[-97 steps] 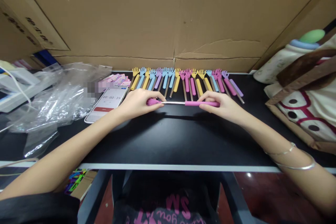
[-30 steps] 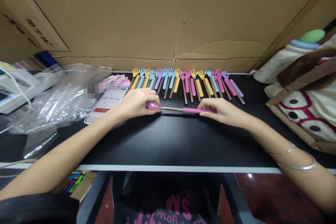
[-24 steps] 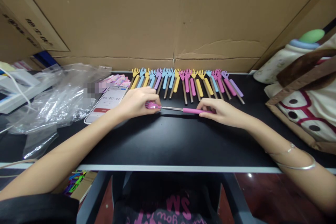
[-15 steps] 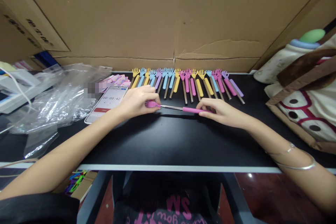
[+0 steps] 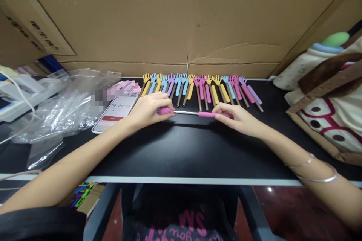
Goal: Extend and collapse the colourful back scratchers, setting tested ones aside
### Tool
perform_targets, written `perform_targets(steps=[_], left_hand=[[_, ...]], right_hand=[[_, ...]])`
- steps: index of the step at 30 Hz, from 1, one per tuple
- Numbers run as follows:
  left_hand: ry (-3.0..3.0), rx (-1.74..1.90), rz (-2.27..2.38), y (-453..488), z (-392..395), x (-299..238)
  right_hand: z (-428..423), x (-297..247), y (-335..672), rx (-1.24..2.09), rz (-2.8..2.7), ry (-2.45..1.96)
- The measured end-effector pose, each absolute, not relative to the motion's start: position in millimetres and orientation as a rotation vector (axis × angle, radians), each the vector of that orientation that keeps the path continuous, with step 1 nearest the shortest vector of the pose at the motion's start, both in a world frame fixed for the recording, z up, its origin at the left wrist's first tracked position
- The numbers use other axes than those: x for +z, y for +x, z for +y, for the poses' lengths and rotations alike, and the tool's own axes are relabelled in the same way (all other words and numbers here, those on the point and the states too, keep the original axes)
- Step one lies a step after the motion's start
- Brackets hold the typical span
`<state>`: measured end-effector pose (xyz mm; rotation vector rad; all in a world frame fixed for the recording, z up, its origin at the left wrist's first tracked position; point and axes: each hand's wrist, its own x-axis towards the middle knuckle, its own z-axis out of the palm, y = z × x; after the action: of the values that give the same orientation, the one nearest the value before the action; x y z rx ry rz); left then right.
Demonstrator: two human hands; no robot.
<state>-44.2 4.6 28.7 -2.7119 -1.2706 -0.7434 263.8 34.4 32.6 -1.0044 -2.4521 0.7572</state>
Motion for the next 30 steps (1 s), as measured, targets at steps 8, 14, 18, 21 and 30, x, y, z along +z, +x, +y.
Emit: perform_targets(steps=[8,14,18,21,30], left_hand=[[-2.681,-0.734,-1.139,-42.6,2.6,28.8],[-2.603,-0.674,-1.064,-44.0,2.1,28.9],[-2.576,-0.679,-0.978,-46.5,2.5,29.1],[-2.554,-0.711,-0.922,-46.7,2.9,29.1],[-2.667,-0.651,-1.078,-44.4,4.8,27.9]], right_hand=[[33.7,35.6,263.3,0.834,-2.436,-1.014],[32.4,34.5,262.9,0.975,-2.374,-1.010],[30.4,32.9,262.7,1.217,-2.283,-1.028],[30.3,31.4,262.8,1.295,-2.257,-1.008],[29.8,33.0,259.3,1.069,-2.364,-1.069]])
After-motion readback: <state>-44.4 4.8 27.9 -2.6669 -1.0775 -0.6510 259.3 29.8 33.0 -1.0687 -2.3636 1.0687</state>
